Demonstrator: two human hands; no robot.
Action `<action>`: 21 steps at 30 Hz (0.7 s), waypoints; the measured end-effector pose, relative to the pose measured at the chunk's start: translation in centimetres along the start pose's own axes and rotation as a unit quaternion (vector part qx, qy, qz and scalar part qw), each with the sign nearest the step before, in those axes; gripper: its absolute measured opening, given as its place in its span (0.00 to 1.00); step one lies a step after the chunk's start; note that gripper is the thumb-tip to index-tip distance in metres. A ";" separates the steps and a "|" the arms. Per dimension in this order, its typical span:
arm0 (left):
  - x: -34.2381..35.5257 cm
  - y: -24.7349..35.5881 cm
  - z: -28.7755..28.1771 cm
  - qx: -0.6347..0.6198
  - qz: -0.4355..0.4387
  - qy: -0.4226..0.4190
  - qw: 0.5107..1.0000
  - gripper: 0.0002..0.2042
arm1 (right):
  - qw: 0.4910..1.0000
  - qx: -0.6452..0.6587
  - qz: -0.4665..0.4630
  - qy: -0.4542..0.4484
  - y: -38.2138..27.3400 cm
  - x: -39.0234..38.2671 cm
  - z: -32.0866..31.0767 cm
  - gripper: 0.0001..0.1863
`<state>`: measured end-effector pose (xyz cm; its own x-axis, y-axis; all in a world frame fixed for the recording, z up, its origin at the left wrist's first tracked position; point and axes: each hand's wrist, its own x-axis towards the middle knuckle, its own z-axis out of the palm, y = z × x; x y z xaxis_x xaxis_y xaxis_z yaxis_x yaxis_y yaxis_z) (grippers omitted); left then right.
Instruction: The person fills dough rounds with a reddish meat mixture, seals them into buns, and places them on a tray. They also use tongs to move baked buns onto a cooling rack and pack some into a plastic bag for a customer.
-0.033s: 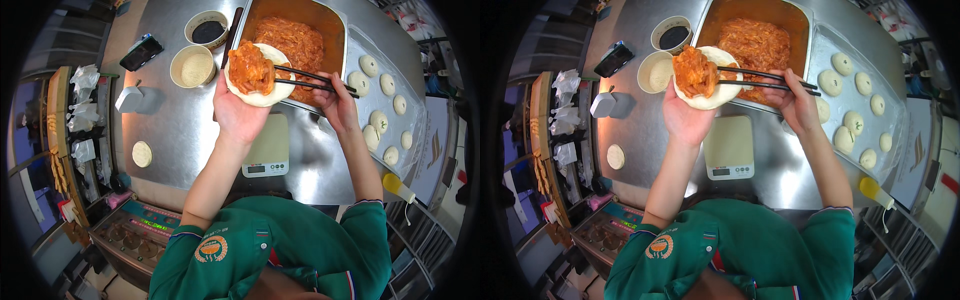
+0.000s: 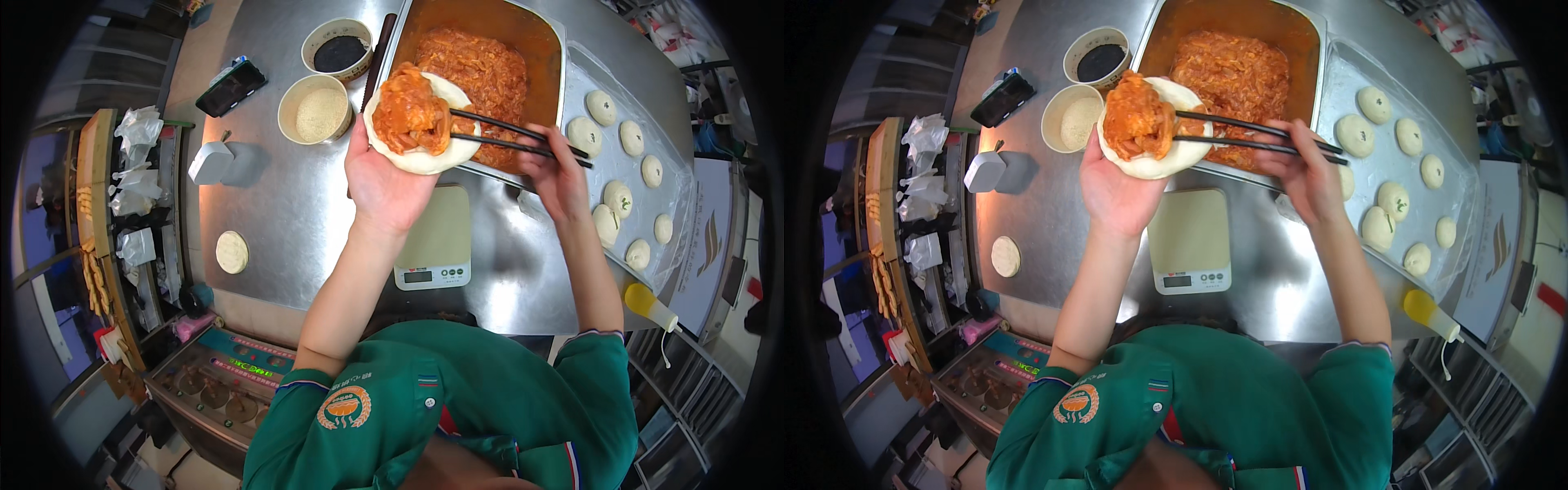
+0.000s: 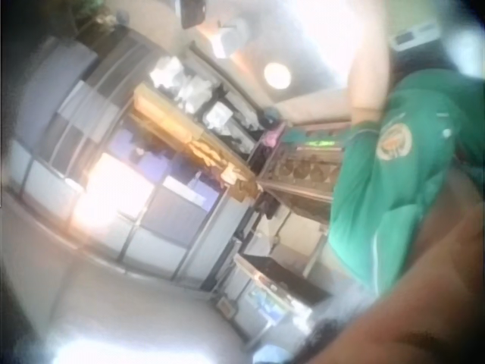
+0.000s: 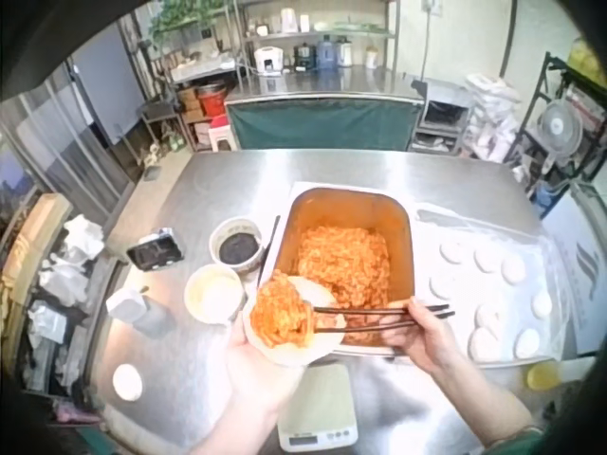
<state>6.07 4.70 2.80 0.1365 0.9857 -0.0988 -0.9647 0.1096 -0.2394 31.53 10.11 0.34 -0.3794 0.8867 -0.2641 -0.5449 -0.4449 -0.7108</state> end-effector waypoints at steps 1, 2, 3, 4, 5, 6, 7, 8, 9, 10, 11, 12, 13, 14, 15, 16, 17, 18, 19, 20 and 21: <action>-0.2 0.2 0.3 0.027 0.007 0.014 1.000 0.27 | 0.997 -0.063 -0.038 0.020 -1.1 -1.3 -0.7 0.20; -0.4 0.4 0.5 0.048 0.011 0.014 0.999 0.27 | 0.991 -0.109 -0.075 0.023 -2.2 -2.5 -1.2 0.20; -0.7 0.4 0.6 0.048 0.015 0.014 0.999 0.27 | 0.991 -0.089 -0.102 -0.004 -3.5 -3.4 -1.5 0.20; -0.9 0.3 0.6 0.057 0.015 0.034 0.998 0.28 | 0.987 -0.060 -0.137 -0.055 -4.4 -4.1 -1.4 0.19; -0.9 0.0 0.5 0.050 0.001 0.023 0.998 0.28 | 0.987 -0.009 -0.150 -0.051 -4.5 -4.4 -1.2 0.19; -0.9 -0.4 0.4 0.049 -0.006 0.033 0.998 0.28 | 0.990 -0.023 -0.138 -0.003 -3.9 -4.6 -1.0 0.19; -1.0 -0.8 0.3 0.041 -0.013 0.043 0.998 0.28 | 0.990 -0.030 -0.137 0.020 -2.5 -4.5 -0.6 0.19; -1.0 -1.3 0.3 0.054 -0.019 0.020 0.998 0.28 | 0.990 -0.030 -0.130 0.042 -1.4 -4.5 -0.1 0.19; -1.0 -1.7 0.4 0.082 -0.011 0.034 0.996 0.28 | 0.994 -0.058 -0.087 0.017 -0.8 -4.7 0.5 0.18; -1.0 -1.8 0.5 0.093 -0.014 0.020 0.995 0.28 | 0.989 -0.109 -0.099 0.009 -0.7 -5.0 0.9 0.18; -1.0 -1.3 0.8 0.066 -0.020 0.015 0.997 0.28 | 0.980 -0.104 -0.169 -0.009 -1.3 -5.6 1.0 0.18; -0.9 -1.0 1.0 0.095 -0.016 0.003 0.995 0.28 | 0.971 -0.110 -0.210 -0.033 -2.0 -5.8 0.8 0.18; -1.0 -0.9 1.2 0.115 -0.011 0.004 0.993 0.28 | 0.967 -0.038 -0.250 -0.033 -2.1 -6.0 0.9 0.18; -1.2 -1.1 1.2 0.168 0.015 0.013 0.986 0.28 | 0.963 -0.012 -0.270 0.010 -2.0 -6.1 1.0 0.19; -1.4 -1.1 1.3 0.149 0.002 0.021 0.989 0.28 | 0.974 -0.049 -0.222 0.026 -2.0 -6.3 0.9 0.19; -1.6 -1.1 1.2 0.115 -0.018 0.006 0.993 0.28 | 0.975 -0.070 -0.207 0.036 -2.0 -6.3 0.8 0.19; -1.7 -1.3 1.2 0.106 -0.021 0.002 0.994 0.28 | 0.982 -0.096 -0.161 0.037 -1.8 -6.3 0.7 0.20; -1.9 -1.5 1.1 0.063 -0.041 0.004 0.997 0.28 | 0.984 -0.086 -0.152 0.041 -1.4 -6.3 0.7 0.21; -2.2 -1.6 1.1 0.091 -0.019 0.020 0.995 0.28 | 0.976 -0.081 -0.196 0.056 -1.0 -6.3 0.7 0.21; -2.3 -1.8 1.0 0.101 -0.016 0.006 0.995 0.28 | 0.978 -0.074 -0.186 0.064 -0.6 -6.4 0.6 0.22; -2.5 -1.9 1.1 0.109 -0.009 0.010 0.994 0.28 | 0.977 -0.051 -0.198 0.063 -0.3 -6.5 0.7 0.22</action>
<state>7.29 2.14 4.52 0.1574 0.9807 -0.1162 -0.9875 0.1555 -0.0258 33.66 4.34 2.71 -0.0547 0.9981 -0.0288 -0.5500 -0.0542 -0.8334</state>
